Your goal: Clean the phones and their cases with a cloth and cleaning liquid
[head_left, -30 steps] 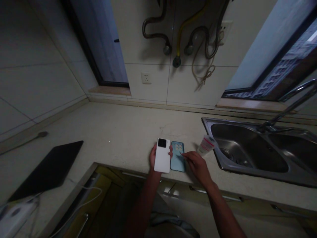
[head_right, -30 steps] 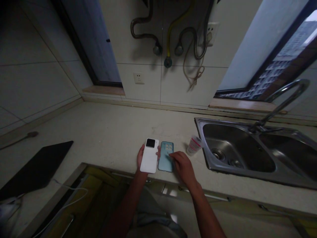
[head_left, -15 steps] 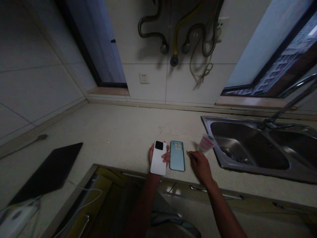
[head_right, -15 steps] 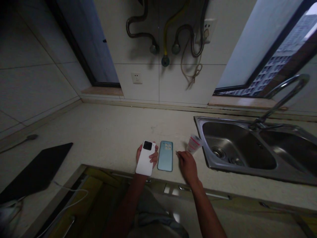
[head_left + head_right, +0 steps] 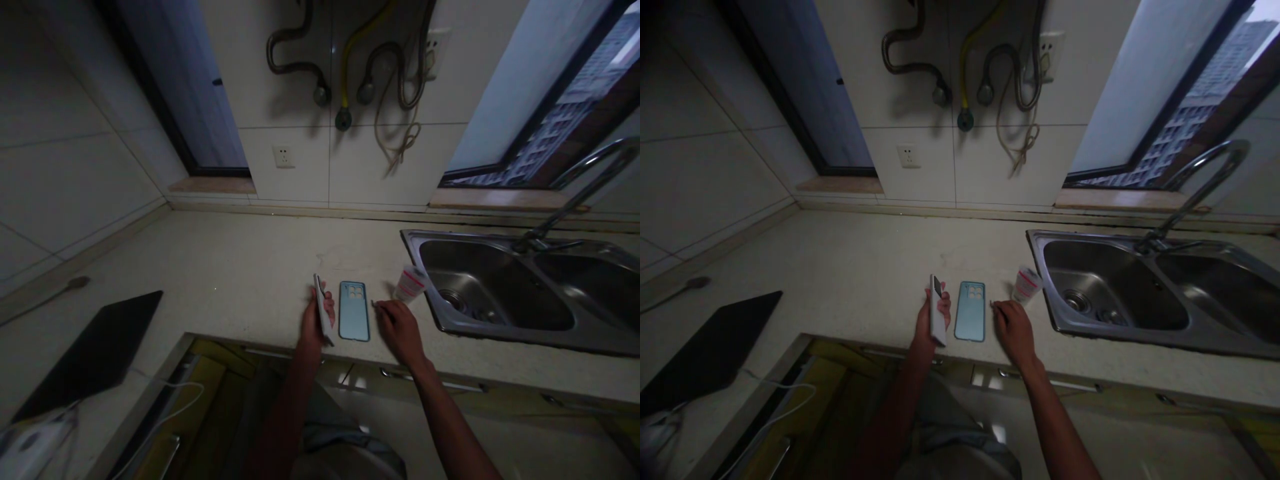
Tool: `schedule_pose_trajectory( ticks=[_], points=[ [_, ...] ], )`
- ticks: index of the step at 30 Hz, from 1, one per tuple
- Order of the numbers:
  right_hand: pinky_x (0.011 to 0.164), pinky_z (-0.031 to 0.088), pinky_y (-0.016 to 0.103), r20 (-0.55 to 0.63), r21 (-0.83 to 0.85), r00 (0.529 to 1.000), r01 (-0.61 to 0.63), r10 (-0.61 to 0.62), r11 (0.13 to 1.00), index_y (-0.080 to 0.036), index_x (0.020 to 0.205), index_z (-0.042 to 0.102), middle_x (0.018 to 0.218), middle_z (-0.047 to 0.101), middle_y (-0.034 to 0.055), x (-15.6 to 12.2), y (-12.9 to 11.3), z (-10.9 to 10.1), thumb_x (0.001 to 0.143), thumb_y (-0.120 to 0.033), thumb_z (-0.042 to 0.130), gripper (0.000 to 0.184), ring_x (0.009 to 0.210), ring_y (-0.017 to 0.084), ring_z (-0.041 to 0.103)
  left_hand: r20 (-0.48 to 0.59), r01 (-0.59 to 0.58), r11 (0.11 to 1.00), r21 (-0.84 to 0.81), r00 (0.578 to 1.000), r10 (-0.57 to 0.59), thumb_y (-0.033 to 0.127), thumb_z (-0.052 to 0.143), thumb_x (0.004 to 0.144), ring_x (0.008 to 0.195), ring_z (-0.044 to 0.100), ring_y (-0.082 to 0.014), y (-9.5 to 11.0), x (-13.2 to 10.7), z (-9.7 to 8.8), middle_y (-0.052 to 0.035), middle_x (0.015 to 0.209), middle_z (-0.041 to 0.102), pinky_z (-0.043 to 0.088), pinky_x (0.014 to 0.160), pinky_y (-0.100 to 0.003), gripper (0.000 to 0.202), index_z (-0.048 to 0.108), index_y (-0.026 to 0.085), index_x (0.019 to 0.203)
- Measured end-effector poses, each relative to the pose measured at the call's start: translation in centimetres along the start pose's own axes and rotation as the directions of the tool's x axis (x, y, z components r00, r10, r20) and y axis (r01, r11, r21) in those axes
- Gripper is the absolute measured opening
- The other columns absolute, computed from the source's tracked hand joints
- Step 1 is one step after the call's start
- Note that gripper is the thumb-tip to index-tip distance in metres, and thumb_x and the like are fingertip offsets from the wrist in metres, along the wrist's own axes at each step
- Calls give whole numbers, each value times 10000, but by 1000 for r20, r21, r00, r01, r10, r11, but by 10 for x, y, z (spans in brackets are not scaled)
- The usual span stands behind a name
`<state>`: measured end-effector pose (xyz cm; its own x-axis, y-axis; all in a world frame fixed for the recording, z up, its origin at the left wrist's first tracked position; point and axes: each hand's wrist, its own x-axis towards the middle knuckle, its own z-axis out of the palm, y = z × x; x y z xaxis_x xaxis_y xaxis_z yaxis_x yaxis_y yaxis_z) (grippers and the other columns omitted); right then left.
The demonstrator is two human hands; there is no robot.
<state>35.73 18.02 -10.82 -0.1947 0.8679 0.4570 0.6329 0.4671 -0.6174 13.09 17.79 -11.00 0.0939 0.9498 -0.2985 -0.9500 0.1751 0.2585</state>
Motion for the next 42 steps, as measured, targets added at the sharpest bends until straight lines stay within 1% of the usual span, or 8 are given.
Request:
schedule_pose_trajectory(
  ticks=[7,15,19,22,26,33,37,42],
  points=[
    [838,508,403,-59,4,998,21,-20,1000,-183,1051,697,980,690,121,-4,3,1,969,-311,475,269,920,255,625,-15,-240,936,256,967,253,177,779,716,916,679,-141,-9,-6,6,-39,1013,713,523,830,-216,408,641,184,1101],
    [983,484,506,-222,-10,972,77,-77,997,-195,1146,681,1192,696,143,-9,2,1,946,-279,483,293,1117,286,623,-89,-214,861,461,954,285,194,858,596,876,684,-190,9,-22,16,-67,1148,704,542,804,-307,829,507,233,1345],
    [1031,474,516,-161,229,983,-44,83,973,-207,1184,670,1296,656,136,-15,-21,-1,924,-413,543,355,1199,298,609,-128,-191,840,508,948,292,160,850,580,838,684,-200,11,-26,26,-77,1089,715,556,777,-331,909,455,233,1395],
    [796,593,439,128,537,936,-342,327,771,-207,1248,614,1184,704,136,-20,-47,-3,895,-545,574,491,952,278,715,-140,-195,831,520,941,308,138,829,595,877,682,-198,2,-26,34,-91,1110,709,548,831,-333,900,440,211,1403],
    [457,532,302,567,646,769,-638,297,419,-187,1082,622,812,732,60,-24,-72,0,808,-645,644,535,575,218,694,-85,-207,808,552,950,301,147,798,639,951,677,-203,-18,-24,43,-110,1167,695,526,893,-331,914,382,191,1452],
    [409,482,194,549,706,749,-653,371,274,-155,868,605,691,698,28,-26,-68,-8,720,-576,773,477,500,144,656,99,-298,520,800,922,375,357,709,817,1205,587,-269,-18,-9,37,-126,1249,667,387,1102,-420,510,612,188,1288],
    [395,484,179,543,714,727,-663,420,225,-154,824,609,697,703,35,-28,-65,-19,682,-542,821,464,490,135,656,251,-429,290,855,833,493,277,726,781,1293,513,-287,-3,5,28,-96,1265,662,252,1198,-448,295,727,234,1073],
    [392,509,175,584,703,667,-700,462,122,-162,774,574,671,687,17,-34,-67,-19,628,-504,877,480,492,146,677,361,-468,176,866,829,427,220,721,758,1351,465,-289,2,25,22,-91,1241,673,173,1228,-474,293,723,249,1049]
  ],
)
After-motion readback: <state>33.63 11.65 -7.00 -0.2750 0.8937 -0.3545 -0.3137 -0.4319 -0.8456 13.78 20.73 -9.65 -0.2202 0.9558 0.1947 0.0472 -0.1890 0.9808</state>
